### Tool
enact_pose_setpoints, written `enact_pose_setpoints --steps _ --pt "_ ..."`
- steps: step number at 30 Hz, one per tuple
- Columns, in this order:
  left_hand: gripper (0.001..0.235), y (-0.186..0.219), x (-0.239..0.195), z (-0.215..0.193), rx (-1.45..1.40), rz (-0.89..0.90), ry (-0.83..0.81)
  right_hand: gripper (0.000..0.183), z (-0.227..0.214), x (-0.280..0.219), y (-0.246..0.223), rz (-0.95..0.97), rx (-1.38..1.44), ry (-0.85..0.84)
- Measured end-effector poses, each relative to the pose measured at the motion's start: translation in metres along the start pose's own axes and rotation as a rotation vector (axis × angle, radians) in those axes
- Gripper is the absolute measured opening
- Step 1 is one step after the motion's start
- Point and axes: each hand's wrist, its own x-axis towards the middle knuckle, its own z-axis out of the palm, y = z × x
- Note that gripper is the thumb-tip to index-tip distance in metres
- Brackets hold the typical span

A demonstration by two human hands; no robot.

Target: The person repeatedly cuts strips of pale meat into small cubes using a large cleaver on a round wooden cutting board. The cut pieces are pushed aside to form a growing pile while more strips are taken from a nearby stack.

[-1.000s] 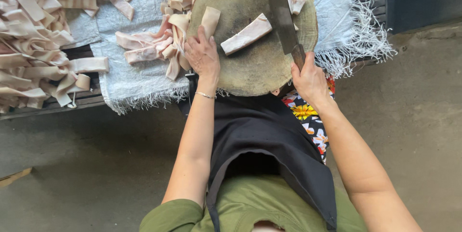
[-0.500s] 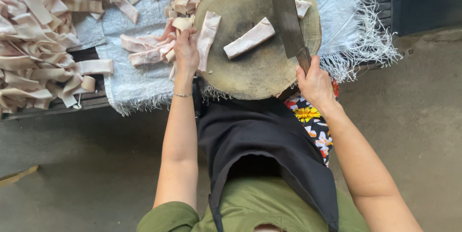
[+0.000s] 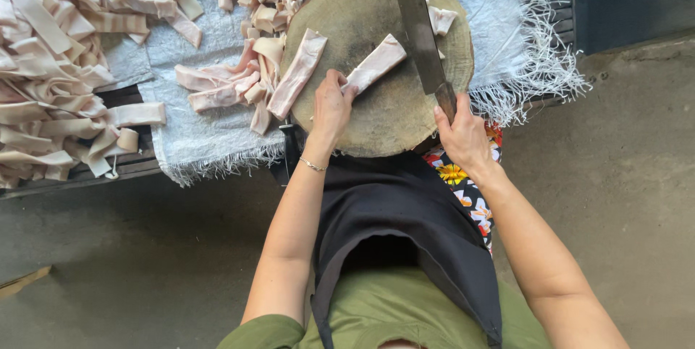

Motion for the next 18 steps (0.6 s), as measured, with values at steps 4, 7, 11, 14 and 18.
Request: enact_pose_setpoints --steps 4,7,11,14,18 --pt "0.028 -0.007 0.013 -0.011 -0.123 0.095 0.117 0.037 -0.014 0.01 -0.018 -0.015 0.002 -0.018" --pt "0.025 -0.006 0.021 -0.026 -0.037 0.033 0.059 0.037 -0.032 0.012 -0.054 -0.12 0.041 0.058" --pt "0.024 -0.002 0.021 -0.029 -0.059 0.022 -0.001 0.034 -0.042 0.015 -0.087 -0.254 0.115 0.189" --pt "0.025 -0.003 0.022 -0.028 -0.057 0.013 -0.007 0.035 -0.015 0.022 -0.076 -0.262 0.088 0.175" --pt "0.026 -0.006 0.018 -0.028 -0.015 0.06 0.012 0.037 0.035 0.02 -0.038 -0.157 -0.141 -0.009"
